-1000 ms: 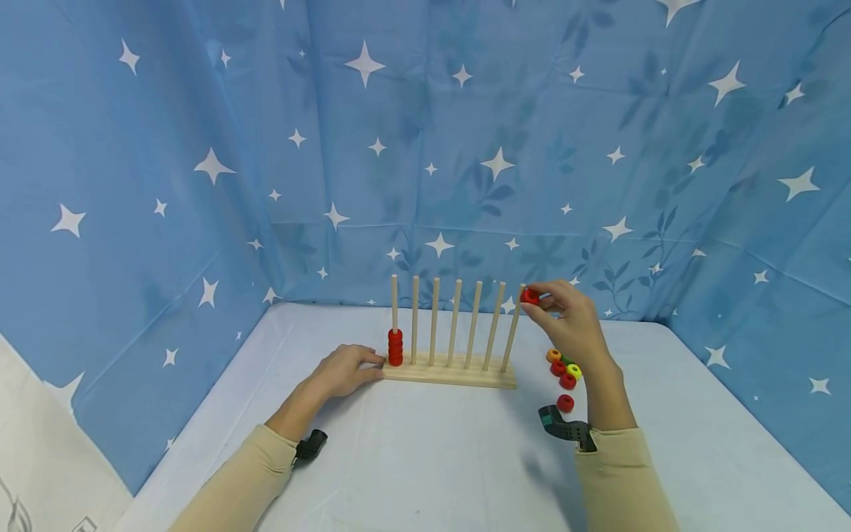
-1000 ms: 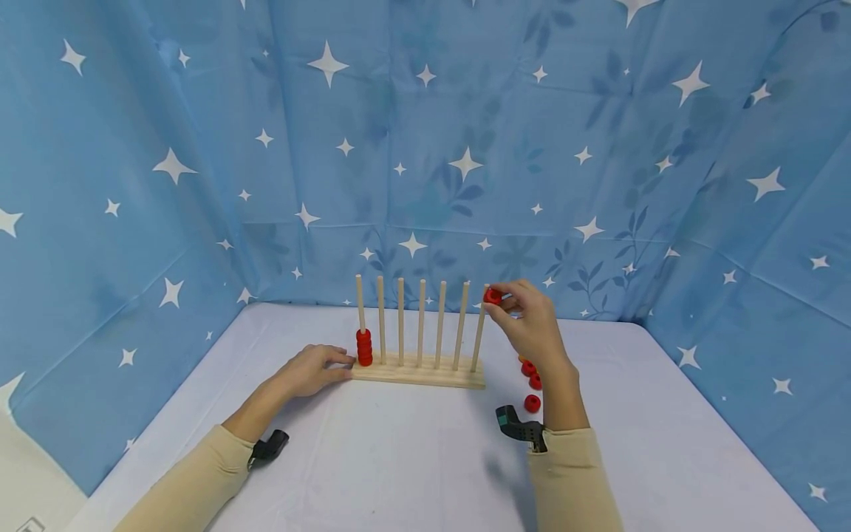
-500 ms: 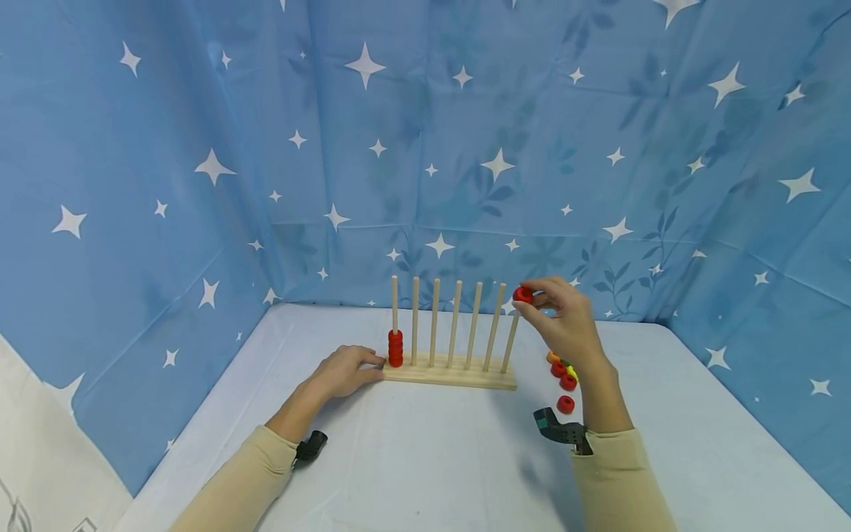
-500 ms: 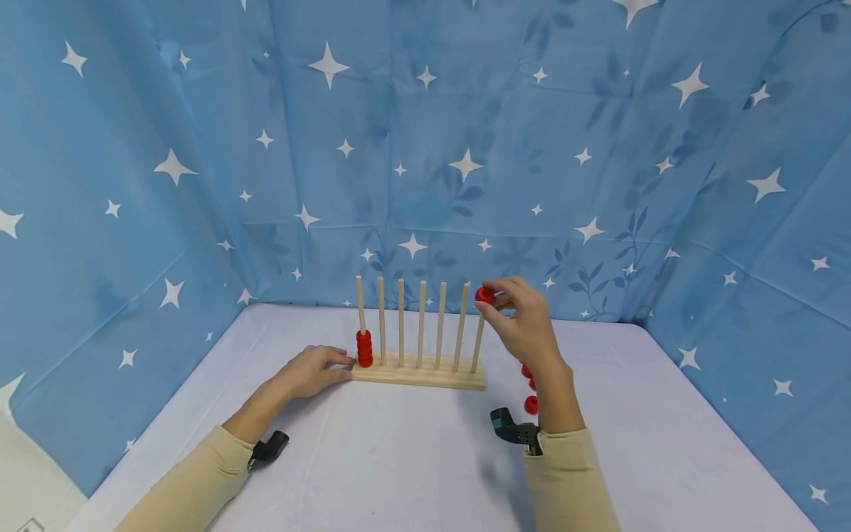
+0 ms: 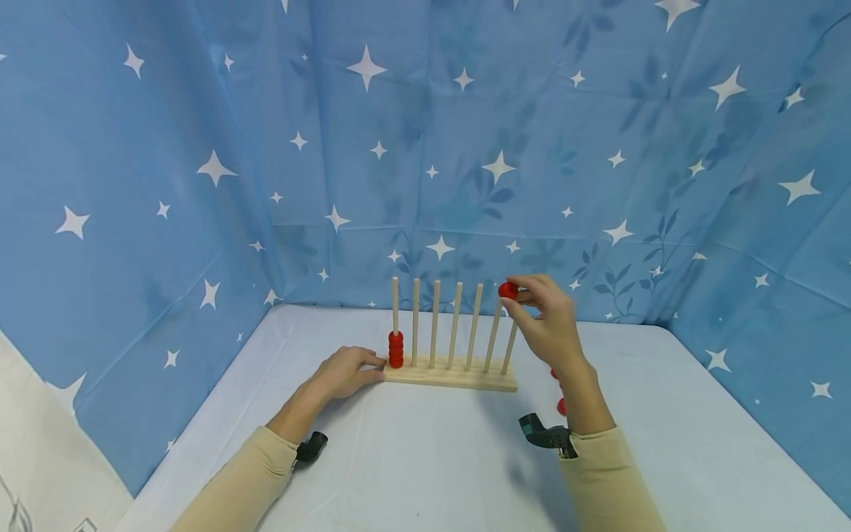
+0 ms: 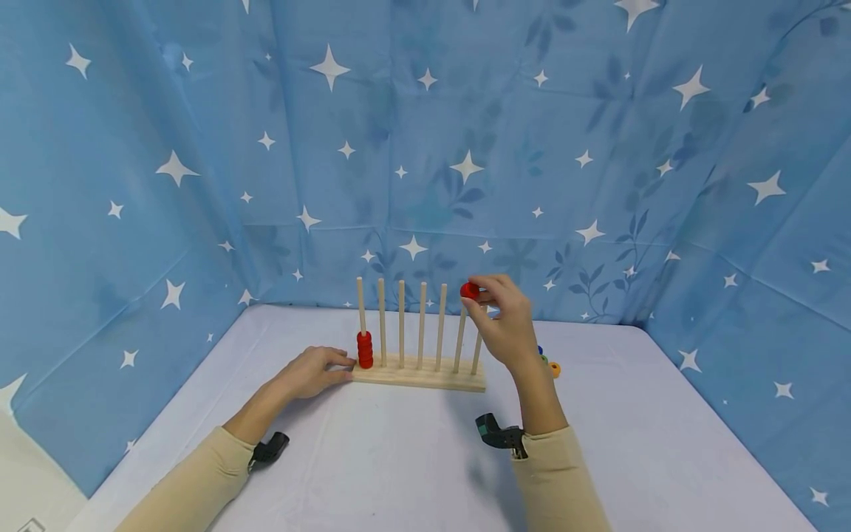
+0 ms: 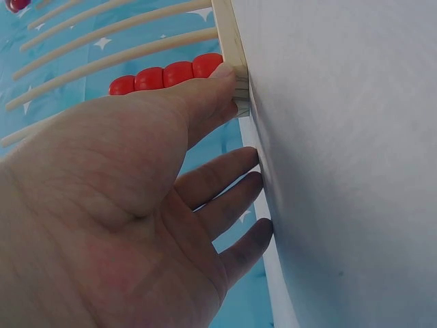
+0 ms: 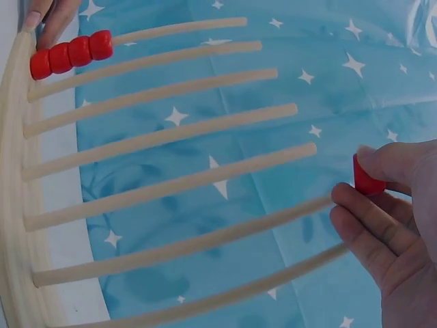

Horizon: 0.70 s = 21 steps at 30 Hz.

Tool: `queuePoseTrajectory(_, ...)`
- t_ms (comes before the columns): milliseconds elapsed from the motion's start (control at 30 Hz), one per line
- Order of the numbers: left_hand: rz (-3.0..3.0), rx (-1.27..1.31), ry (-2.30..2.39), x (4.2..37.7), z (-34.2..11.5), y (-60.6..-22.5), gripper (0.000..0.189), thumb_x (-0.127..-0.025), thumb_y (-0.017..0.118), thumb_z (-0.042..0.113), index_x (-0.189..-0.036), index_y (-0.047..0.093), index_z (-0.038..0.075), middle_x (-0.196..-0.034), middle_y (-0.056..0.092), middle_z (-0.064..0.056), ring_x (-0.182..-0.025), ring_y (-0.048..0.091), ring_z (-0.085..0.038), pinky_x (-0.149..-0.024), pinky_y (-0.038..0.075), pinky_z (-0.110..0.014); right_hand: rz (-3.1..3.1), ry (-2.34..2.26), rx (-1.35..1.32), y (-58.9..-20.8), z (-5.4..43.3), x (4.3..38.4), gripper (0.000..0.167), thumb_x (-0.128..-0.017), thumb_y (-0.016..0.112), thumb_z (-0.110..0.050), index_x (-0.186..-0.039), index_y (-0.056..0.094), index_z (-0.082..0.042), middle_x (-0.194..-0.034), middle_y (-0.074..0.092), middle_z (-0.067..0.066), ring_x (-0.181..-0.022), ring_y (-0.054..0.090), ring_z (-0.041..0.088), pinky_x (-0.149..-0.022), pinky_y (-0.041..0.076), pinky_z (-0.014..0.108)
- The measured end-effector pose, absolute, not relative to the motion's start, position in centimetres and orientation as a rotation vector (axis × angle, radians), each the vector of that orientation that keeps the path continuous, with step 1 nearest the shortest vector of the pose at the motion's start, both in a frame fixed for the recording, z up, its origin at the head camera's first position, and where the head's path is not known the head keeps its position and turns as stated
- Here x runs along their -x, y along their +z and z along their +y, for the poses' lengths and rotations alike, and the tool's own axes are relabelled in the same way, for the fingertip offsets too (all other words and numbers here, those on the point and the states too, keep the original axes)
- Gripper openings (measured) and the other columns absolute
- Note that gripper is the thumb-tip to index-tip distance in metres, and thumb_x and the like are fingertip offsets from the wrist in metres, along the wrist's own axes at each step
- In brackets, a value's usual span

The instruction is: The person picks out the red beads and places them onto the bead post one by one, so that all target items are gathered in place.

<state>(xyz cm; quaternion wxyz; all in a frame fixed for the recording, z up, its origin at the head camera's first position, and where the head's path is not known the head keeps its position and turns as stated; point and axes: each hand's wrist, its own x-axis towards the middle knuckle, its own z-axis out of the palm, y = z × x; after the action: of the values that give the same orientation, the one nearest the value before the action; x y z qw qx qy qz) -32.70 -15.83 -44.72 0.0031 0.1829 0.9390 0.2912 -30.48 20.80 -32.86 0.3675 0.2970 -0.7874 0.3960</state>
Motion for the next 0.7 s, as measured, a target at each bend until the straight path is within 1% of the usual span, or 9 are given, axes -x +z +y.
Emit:
queuePoseTrajectory(67, 2.943, -0.567, 0.912, 32.7, -15.8, -44.8, 0.030, -0.098, 0.074, 0.030, -0.125, 0.079, 0.018, -0.141, 0.067, -0.012, -0.136, 0.058, -0.037, -0.110, 0.048, -0.056, -2.017, 1.034, -0.770, -32.9, 20.5, 30.5, 0.035, -0.092, 0.077, 0.000, -0.127, 0.072, -0.002, -0.115, 0.069, 0.013, -0.091, 0.076, 0.027, -0.091, 0.055, 0.014)
queuePoseTrajectory(133, 2.943, -0.562, 0.911, 32.7, -15.8, -44.8, 0.030, -0.098, 0.074, 0.030, -0.125, 0.079, 0.018, -0.140, 0.067, -0.012, -0.136, 0.058, -0.037, -0.110, 0.048, -0.056, -2.012, 1.054, -0.784, -33.0, 20.1, 30.5, 0.035, -0.093, 0.076, -0.001, -0.128, 0.072, -0.003, -0.116, 0.068, 0.013, -0.092, 0.076, 0.026, -0.090, 0.053, 0.010)
queuePoseTrajectory(200, 2.942, -0.559, 0.910, 32.7, -15.7, -44.7, 0.030, -0.098, 0.074, 0.030, -0.125, 0.079, 0.018, -0.140, 0.067, -0.012, -0.136, 0.058, -0.036, -0.110, 0.048, -0.056, -2.003, 1.072, -0.793, -33.1, 19.8, 30.6, 0.035, -0.094, 0.075, -0.001, -0.129, 0.072, -0.004, -0.116, 0.068, 0.013, -0.093, 0.076, 0.026, -0.090, 0.053, 0.011)
queuePoseTrajectory(333, 2.940, -0.562, 0.907, 32.7, -15.7, -44.7, 0.030, -0.098, 0.074, 0.030, -0.125, 0.078, 0.018, -0.140, 0.067, -0.012, -0.136, 0.058, -0.036, -0.110, 0.048, -0.056, -1.988, 1.062, -0.789, -33.3, 18.9, 30.9, 0.036, -0.093, 0.076, -0.001, -0.129, 0.071, -0.003, -0.115, 0.068, 0.014, -0.092, 0.076, 0.027, -0.089, 0.053, 0.010)
queuePoseTrajectory(500, 2.942, -0.574, 0.903, 32.7, -15.8, -44.7, 0.030, -0.098, 0.074, 0.029, -0.125, 0.078, 0.018, -0.140, 0.068, -0.012, -0.135, 0.059, -0.036, -0.109, 0.048, -0.056, -1.961, 1.044, -0.788, -33.3, 17.4, 30.7, 0.036, -0.091, 0.076, 0.005, -0.126, 0.069, 0.002, -0.114, 0.068, 0.020, -0.090, 0.075, 0.031, -0.086, 0.052, 0.009)
queuePoseTrajectory(600, 2.943, -0.579, 0.901, 32.7, -15.8, -44.7, 0.030, -0.098, 0.074, 0.030, -0.125, 0.079, 0.018, -0.140, 0.068, -0.012, -0.135, 0.059, -0.037, -0.109, 0.048, -0.056, -1.945, 1.056, -0.782, -32.6, 16.1, 29.9, 0.032, -0.089, 0.075, 0.009, -0.121, 0.069, 0.006, -0.111, 0.068, 0.023, -0.088, 0.074, 0.033, -0.086, 0.054, 0.012)
queuePoseTrajectory(633, 2.944, -0.580, 0.901, 32.7, -15.8, -44.7, 0.030, -0.098, 0.074, 0.030, -0.125, 0.079, 0.018, -0.140, 0.068, -0.013, -0.135, 0.059, -0.037, -0.109, 0.048, -0.056, -1.940, 1.060, -0.781, -32.3, 15.7, 29.5, 0.031, -0.089, 0.075, 0.010, -0.119, 0.069, 0.007, -0.109, 0.068, 0.023, -0.087, 0.073, 0.034, -0.086, 0.055, 0.015)
queuePoseTrajectory(667, 2.944, -0.582, 0.901, 32.7, -15.8, -44.7, 0.029, -0.098, 0.074, 0.030, -0.125, 0.079, 0.018, -0.140, 0.067, -0.013, -0.135, 0.059, -0.037, -0.109, 0.048, -0.056, -1.933, 1.055, -0.783, -32.2, 15.4, 29.3, 0.030, -0.088, 0.075, 0.011, -0.117, 0.068, 0.008, -0.108, 0.068, 0.024, -0.087, 0.073, 0.035, -0.088, 0.054, 0.017)
queuePoseTrajectory(700, 2.943, -0.582, 0.901, 32.7, -15.8, -44.7, 0.029, -0.098, 0.074, 0.030, -0.125, 0.079, 0.019, -0.140, 0.067, -0.013, -0.135, 0.059, -0.037, -0.110, 0.048, -0.056, -1.929, 1.054, -0.788, -32.0, 15.0, 29.1, 0.029, -0.087, 0.074, 0.013, -0.116, 0.068, 0.010, -0.108, 0.067, 0.025, -0.086, 0.072, 0.036, -0.088, 0.056, 0.021)
